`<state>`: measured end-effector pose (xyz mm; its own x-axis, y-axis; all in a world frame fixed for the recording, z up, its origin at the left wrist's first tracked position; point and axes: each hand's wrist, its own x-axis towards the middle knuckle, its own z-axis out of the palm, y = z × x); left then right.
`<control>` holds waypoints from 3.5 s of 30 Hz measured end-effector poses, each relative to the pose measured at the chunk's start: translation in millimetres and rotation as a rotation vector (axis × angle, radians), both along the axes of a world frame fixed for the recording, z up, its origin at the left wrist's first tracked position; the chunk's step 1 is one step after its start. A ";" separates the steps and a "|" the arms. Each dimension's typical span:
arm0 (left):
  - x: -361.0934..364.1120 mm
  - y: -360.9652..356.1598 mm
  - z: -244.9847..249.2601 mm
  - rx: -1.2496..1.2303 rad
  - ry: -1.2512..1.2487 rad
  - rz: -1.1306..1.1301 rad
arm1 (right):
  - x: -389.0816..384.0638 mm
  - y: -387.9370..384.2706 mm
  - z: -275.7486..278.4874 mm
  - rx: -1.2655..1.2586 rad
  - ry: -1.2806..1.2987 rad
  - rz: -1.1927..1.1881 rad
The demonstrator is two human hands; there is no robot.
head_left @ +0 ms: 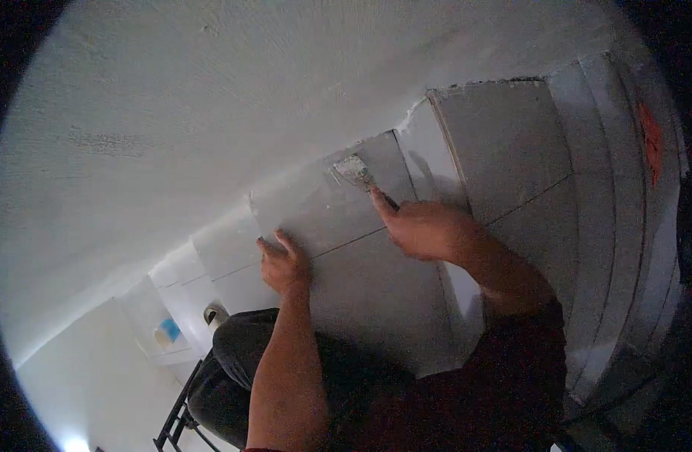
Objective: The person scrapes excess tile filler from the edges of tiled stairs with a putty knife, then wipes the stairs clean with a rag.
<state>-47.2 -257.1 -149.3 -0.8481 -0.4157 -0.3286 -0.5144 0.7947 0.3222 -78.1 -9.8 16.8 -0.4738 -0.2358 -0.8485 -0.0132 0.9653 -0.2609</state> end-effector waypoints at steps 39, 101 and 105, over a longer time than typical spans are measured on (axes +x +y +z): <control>8.2 -13.1 -22.0 -0.044 0.128 -0.149 | 2.2 -5.2 -1.4 0.012 0.199 -0.058; -5.7 1.0 10.8 0.067 -0.036 0.030 | 5.7 -26.3 3.4 -0.075 0.190 -0.038; -0.2 1.6 -7.3 -0.016 0.016 0.017 | 9.8 -24.3 5.2 -0.078 0.204 -0.063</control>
